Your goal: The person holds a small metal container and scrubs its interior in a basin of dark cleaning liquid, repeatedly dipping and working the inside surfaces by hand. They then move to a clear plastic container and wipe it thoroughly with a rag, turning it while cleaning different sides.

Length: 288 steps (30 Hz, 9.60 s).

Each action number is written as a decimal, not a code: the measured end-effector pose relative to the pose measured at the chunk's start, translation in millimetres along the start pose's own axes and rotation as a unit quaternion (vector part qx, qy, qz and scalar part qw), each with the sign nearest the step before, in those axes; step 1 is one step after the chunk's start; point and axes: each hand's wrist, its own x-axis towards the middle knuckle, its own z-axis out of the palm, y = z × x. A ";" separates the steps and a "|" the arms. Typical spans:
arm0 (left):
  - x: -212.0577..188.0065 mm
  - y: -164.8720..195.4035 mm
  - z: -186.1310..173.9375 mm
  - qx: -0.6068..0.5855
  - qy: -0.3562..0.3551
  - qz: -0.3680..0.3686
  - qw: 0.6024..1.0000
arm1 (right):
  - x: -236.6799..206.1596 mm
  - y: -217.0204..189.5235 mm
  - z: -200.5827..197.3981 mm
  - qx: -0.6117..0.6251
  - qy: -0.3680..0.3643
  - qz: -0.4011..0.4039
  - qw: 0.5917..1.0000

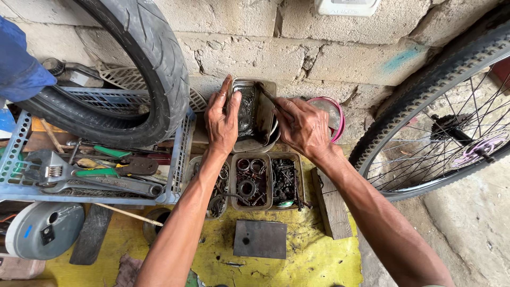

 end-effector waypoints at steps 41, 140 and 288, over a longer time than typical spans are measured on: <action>-0.2 -38.4 -5.2 -0.244 -0.022 -0.121 0.962 | 1.6 -25.0 -0.4 0.180 -0.292 0.032 0.939; 1.2 -18.8 -17.0 0.166 -0.021 0.217 0.962 | -7.0 23.0 1.2 0.083 -0.287 0.021 0.954; 3.3 48.0 -97.4 0.118 0.047 0.061 0.990 | -119.0 -137.8 36.6 0.427 -0.087 0.374 0.819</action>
